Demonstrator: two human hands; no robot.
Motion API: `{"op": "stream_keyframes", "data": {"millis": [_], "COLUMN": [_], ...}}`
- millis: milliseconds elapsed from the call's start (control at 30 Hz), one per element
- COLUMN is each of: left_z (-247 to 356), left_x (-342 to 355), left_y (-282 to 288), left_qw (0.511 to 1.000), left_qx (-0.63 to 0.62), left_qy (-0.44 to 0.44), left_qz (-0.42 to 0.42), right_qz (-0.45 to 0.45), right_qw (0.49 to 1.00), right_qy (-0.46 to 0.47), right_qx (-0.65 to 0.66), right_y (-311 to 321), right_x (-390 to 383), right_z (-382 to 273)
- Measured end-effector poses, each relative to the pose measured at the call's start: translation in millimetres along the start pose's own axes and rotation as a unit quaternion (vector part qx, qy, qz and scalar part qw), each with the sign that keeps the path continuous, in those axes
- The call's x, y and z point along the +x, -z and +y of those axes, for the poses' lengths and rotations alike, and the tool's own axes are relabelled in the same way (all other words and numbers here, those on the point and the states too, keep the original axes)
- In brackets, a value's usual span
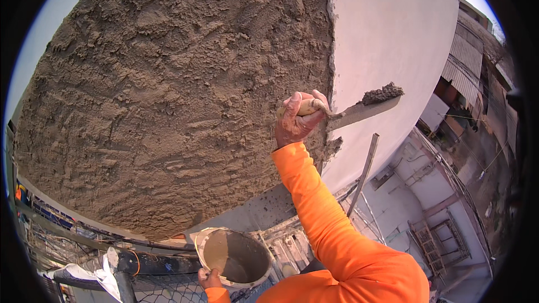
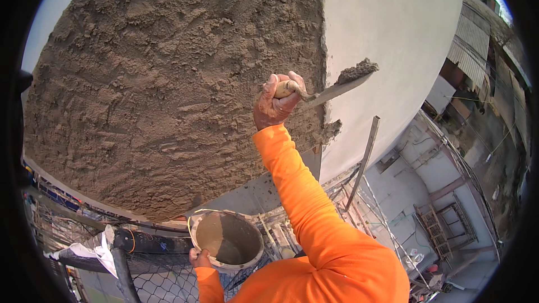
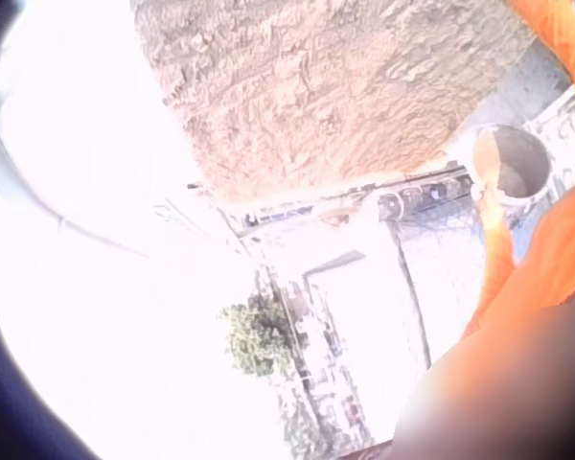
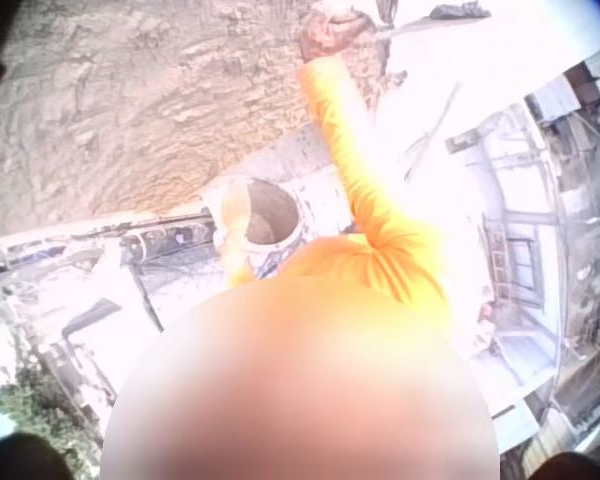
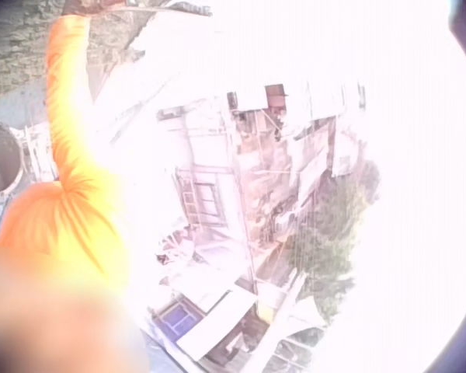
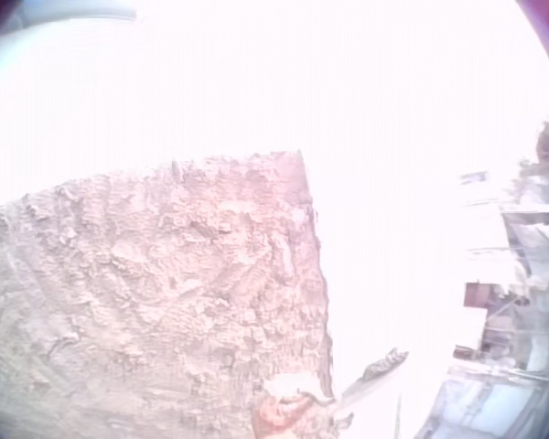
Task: The person scoops wet cement from a bucket with a trowel and applies it to a vertical wall surface. The person then uses a long wooden straightedge to level and smooth the applied cement.
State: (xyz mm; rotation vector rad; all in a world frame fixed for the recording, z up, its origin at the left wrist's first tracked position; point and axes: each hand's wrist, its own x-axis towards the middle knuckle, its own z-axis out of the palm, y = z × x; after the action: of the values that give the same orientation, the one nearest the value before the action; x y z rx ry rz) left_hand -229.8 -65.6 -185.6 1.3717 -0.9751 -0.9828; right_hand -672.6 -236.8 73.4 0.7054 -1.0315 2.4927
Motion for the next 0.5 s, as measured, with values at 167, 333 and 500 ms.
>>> {"op": "stream_keyframes", "data": {"millis": [167, 333, 500], "left_z": [52, 69, 75], "left_x": [9, 10, 24], "left_y": [-30, -23, -25], "left_qw": [0.998, 0.997, 0.99], "left_qx": [-0.051, -0.039, 0.023], "left_qy": [0.026, -0.01, -0.08], "left_qz": [-0.028, -0.072, -0.11], "right_qz": [-0.423, -0.693, -0.846], "right_qw": [0.9, 0.644, 0.411], "right_qy": [-0.029, -0.265, -0.254], "right_qx": [-0.103, -0.185, -0.225], "right_y": [75, 235, 237], "right_x": [-113, -178, -143], "right_z": [-20, -82, -81]}}
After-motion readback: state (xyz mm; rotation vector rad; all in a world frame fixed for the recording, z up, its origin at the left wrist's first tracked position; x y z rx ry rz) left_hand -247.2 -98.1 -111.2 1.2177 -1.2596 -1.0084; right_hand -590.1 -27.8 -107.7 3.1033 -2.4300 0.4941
